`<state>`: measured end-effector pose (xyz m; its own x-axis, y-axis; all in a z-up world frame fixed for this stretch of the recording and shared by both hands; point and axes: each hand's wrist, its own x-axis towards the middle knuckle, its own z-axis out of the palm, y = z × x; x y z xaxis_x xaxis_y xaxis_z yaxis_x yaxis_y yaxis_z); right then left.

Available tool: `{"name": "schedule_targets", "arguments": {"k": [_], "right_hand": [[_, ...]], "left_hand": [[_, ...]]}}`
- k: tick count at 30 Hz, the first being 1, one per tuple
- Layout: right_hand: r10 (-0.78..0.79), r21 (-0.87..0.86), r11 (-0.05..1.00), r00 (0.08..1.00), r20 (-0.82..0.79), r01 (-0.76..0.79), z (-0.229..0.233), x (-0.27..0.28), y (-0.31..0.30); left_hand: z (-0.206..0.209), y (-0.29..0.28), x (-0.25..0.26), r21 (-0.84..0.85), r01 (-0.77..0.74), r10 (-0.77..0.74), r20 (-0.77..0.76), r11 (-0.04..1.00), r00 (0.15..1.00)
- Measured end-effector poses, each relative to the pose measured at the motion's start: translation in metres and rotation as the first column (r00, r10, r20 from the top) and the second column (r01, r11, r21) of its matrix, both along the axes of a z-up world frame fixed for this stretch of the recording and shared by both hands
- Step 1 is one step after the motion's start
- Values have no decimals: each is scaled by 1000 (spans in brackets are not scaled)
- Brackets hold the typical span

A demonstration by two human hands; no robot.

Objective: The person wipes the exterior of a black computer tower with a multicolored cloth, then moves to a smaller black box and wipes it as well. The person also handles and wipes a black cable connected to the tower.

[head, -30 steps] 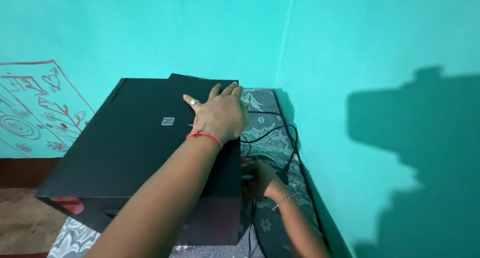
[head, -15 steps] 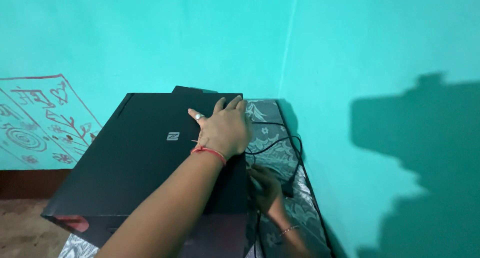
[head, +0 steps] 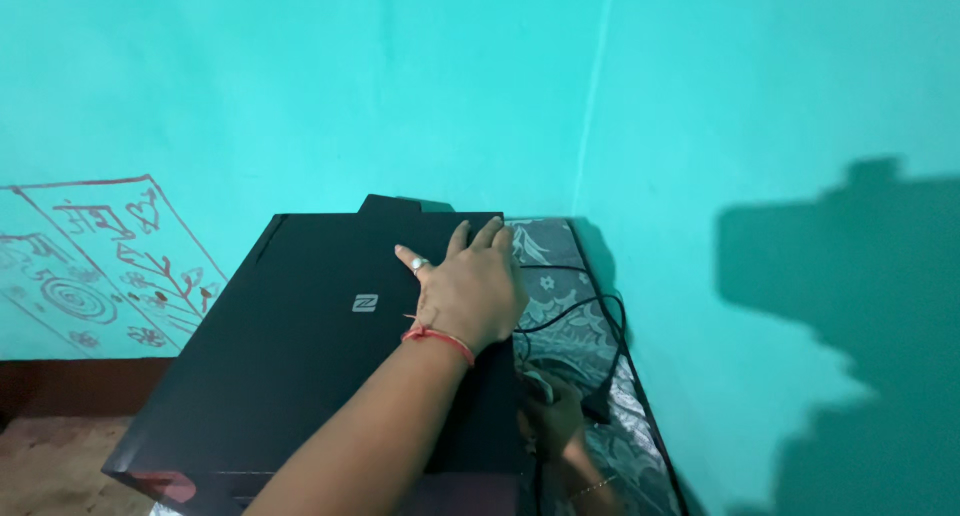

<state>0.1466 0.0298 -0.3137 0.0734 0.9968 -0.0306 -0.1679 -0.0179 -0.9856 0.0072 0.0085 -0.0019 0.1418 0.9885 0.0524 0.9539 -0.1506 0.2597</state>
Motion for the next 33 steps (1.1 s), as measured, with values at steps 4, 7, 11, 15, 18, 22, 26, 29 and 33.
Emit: {"name": "schedule_targets", "arguments": {"k": [4, 7, 11, 15, 18, 22, 26, 29, 33], "right_hand": [[50, 115, 992, 995, 87, -60, -5, 4, 4], [37, 214, 969, 927, 372, -124, 9, 7, 3], [13, 322, 908, 789, 615, -266, -14, 27, 10], [10, 410, 855, 800, 599, -318, -21, 31, 16], [173, 230, 847, 657, 734, -480, 18, 28, 3], [426, -22, 871, 731, 533, -491, 55, 20, -18], [446, -269, 894, 757, 478, -358, 60, 30, -12], [535, -372, 820, 814, 225, -436, 49, 39, -1], [525, -412, 784, 850, 44, -463, 30, 48, 19]], "left_hand": [[0, 0, 0, -15, 6, -6, 6, 1000, 1000], [1, -2, -1, -22, 9, -9, -6, 1000, 1000], [0, 0, -1, -4, 16, -16, -10, 1000, 1000], [-3, 0, 0, 22, 7, -7, 10, 1000, 1000], [-6, 1, 0, 50, 4, -5, 30, 999, 1000], [-5, 1, 0, 15, 2, -2, 24, 1000, 1000], [-5, 2, -2, 25, 18, -18, 13, 1000, 1000], [-7, 0, -2, 40, 19, -19, 3, 999, 1000], [-9, 1, -1, 51, 11, -11, 2, 999, 1000]]}}
